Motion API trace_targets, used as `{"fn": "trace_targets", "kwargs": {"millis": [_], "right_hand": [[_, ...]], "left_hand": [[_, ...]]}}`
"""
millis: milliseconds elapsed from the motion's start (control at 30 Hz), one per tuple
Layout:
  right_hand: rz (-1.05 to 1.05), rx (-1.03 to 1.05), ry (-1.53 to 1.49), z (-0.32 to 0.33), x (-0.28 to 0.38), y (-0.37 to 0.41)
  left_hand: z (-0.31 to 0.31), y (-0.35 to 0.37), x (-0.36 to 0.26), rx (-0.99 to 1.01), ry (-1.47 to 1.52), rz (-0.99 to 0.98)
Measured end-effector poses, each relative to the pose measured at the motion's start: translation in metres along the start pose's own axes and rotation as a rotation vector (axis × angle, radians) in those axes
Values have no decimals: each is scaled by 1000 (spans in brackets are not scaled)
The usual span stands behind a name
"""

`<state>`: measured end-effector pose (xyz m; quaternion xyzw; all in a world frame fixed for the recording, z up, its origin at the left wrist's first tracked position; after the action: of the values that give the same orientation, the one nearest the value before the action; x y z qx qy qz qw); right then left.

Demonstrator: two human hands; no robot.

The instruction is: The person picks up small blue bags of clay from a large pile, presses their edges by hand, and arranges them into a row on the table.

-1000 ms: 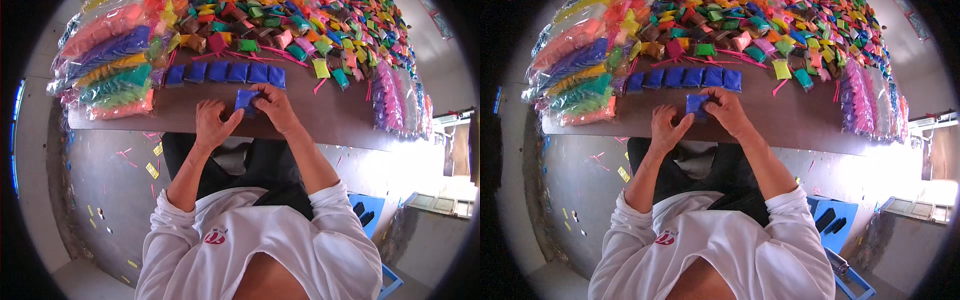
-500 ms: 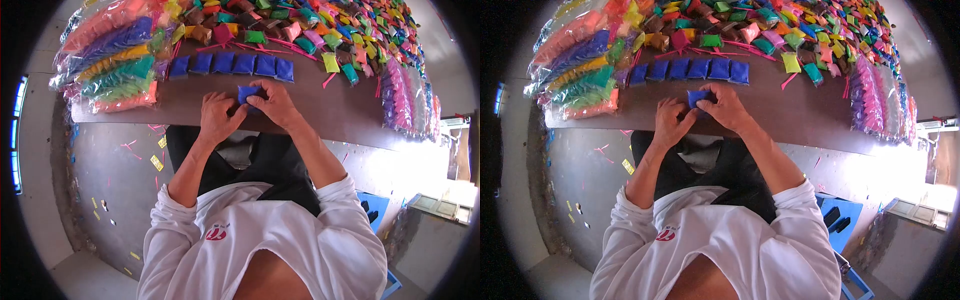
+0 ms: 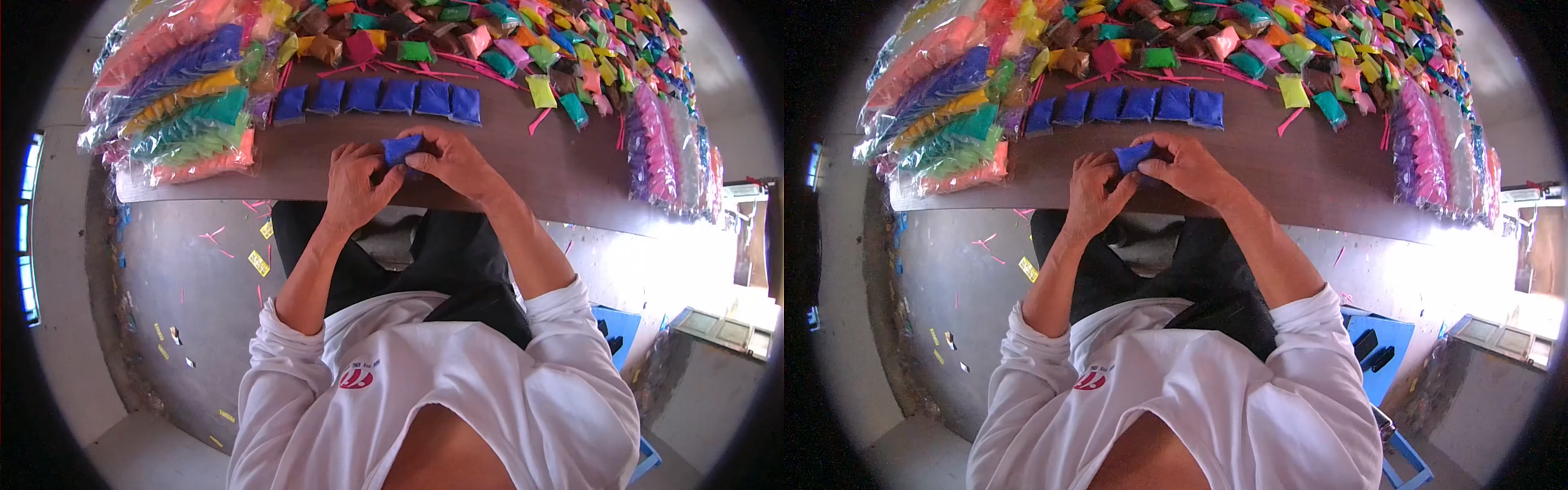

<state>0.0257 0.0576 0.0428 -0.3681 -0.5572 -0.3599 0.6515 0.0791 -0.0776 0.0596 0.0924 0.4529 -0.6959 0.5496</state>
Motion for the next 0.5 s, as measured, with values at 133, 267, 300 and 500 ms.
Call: {"fn": "trace_targets", "kwargs": {"millis": [133,267,300,500], "right_hand": [[-19,-22,57,5,-10,-1],[-23,-30,0,4,-5,-1],[-21,-35,-38,3,-2,-2],[-19,-78,20,0,-8,-5]], "left_hand": [[1,0,-2,-32,31,-12],[1,-2,-3,-20,7,14],[1,-2,-3,-23,-2,11],[-2,-1,-3,-13,-37,-18]]}}
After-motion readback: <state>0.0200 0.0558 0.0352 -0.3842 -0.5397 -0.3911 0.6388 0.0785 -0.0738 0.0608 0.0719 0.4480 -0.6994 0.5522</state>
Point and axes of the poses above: each hand's wrist, its own y-axis away from the middle knuckle, its own z-axis out of the back of the hand, x = y × z, the point moved 8 cm from there along -y, towards the middle knuckle, and after that the axes turned 11 degrees about -x, right-handed, at the moved point
